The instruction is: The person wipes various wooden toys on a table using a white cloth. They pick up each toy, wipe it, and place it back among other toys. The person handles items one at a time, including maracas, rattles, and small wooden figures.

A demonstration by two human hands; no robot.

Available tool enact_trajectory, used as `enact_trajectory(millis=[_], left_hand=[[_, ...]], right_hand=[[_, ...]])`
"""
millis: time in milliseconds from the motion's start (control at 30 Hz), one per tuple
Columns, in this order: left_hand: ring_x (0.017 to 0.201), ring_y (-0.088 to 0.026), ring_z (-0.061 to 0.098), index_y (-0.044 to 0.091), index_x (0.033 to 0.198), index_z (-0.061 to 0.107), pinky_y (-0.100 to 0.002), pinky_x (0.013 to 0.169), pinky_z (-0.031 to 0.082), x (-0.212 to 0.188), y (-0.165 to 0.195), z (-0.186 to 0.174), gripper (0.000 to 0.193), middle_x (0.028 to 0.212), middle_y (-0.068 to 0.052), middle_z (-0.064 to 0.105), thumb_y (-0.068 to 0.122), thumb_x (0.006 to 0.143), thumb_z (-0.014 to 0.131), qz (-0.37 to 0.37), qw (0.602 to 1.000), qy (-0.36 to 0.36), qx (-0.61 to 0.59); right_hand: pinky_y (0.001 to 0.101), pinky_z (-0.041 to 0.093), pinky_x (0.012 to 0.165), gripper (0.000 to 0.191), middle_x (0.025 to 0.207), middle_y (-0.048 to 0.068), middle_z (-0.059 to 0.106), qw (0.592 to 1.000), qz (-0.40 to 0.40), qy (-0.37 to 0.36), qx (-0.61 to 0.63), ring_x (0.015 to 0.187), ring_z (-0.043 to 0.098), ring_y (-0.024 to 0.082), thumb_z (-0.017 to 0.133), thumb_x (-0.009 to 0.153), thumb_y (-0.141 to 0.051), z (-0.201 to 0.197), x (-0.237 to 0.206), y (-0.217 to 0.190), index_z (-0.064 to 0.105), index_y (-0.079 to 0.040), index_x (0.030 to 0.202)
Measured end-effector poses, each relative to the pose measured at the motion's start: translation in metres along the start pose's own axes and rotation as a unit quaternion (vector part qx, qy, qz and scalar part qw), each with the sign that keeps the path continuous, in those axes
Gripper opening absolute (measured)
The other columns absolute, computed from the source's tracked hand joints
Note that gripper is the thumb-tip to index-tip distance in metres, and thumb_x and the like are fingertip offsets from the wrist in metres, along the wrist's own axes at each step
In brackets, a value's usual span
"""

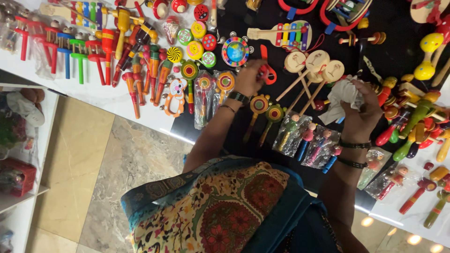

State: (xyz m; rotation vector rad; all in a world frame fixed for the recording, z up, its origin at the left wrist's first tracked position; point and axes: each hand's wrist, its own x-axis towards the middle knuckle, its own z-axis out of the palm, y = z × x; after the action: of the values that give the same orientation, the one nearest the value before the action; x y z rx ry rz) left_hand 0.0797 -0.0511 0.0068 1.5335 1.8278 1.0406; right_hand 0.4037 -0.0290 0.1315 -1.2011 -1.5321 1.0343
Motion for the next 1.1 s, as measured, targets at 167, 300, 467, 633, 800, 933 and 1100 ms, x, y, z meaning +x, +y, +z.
enact_trajectory(millis=[167,300,467,633,800,933,1100], left_hand=[[0.111,-0.035,0.065,0.015,0.117,0.065,-0.046,0.088,0.057,0.005,-0.004,-0.011,0.042,0.115,-0.011,0.066,0.005,0.077,0.076,-0.014,0.969,-0.012,0.246],[0.118,-0.034,0.058,0.014,0.114,0.067,-0.049,0.092,0.054,0.005,-0.007,-0.007,0.043,0.116,-0.009,0.065,0.007,0.072,0.076,0.012,0.947,-0.028,0.319],[0.126,-0.037,0.048,0.016,0.114,0.070,-0.053,0.094,0.050,0.012,-0.012,-0.002,0.046,0.116,-0.008,0.063,0.006,0.069,0.077,0.039,0.949,-0.067,0.304],[0.127,-0.036,0.049,0.017,0.118,0.070,-0.049,0.099,0.051,0.022,-0.010,-0.005,0.049,0.119,-0.006,0.062,0.004,0.071,0.075,0.105,0.948,-0.082,0.290],[0.117,-0.038,0.053,0.021,0.112,0.073,-0.048,0.092,0.051,0.052,0.010,-0.019,0.051,0.113,-0.008,0.063,0.004,0.064,0.075,0.017,0.929,-0.224,0.293],[0.106,-0.037,0.065,0.017,0.113,0.073,-0.048,0.091,0.055,0.095,0.014,-0.024,0.035,0.109,-0.012,0.069,0.005,0.081,0.071,0.026,0.976,-0.106,0.191],[0.097,-0.038,0.066,0.008,0.109,0.069,-0.044,0.079,0.058,0.138,0.008,-0.013,0.041,0.103,-0.015,0.069,-0.002,0.070,0.066,0.126,0.957,0.019,0.262]], right_hand=[[0.0347,0.052,0.114,0.058,0.138,0.009,0.067,0.999,0.018,0.008,0.029,0.132,0.064,0.021,0.063,0.082,0.022,-0.006,0.001,0.000,0.067,-0.003,0.134],[0.0353,0.051,0.114,0.059,0.141,0.009,0.064,1.000,-0.018,0.016,0.003,0.134,0.061,0.022,0.062,0.081,0.023,-0.004,0.006,-0.003,0.066,-0.001,0.135],[0.0347,0.053,0.114,0.058,0.142,0.008,0.064,0.999,-0.005,0.028,0.045,0.134,0.062,0.020,0.063,0.085,0.023,0.002,0.015,-0.009,0.063,-0.001,0.138],[0.0346,0.053,0.115,0.054,0.139,0.009,0.067,0.994,0.008,0.024,0.103,0.131,0.064,0.020,0.061,0.090,0.023,0.002,0.022,-0.013,0.064,-0.001,0.138],[0.0352,0.053,0.115,0.056,0.140,0.009,0.065,0.993,0.004,0.045,0.112,0.133,0.063,0.021,0.061,0.086,0.024,-0.001,0.022,-0.008,0.064,-0.001,0.136],[0.0356,0.053,0.117,0.057,0.141,0.010,0.065,0.992,0.000,0.041,0.123,0.134,0.063,0.021,0.061,0.085,0.024,0.000,0.022,-0.003,0.063,0.000,0.137],[0.0358,0.053,0.114,0.053,0.139,0.009,0.065,0.992,0.003,0.026,0.126,0.131,0.063,0.020,0.063,0.089,0.022,0.006,0.030,-0.007,0.062,0.000,0.138]])
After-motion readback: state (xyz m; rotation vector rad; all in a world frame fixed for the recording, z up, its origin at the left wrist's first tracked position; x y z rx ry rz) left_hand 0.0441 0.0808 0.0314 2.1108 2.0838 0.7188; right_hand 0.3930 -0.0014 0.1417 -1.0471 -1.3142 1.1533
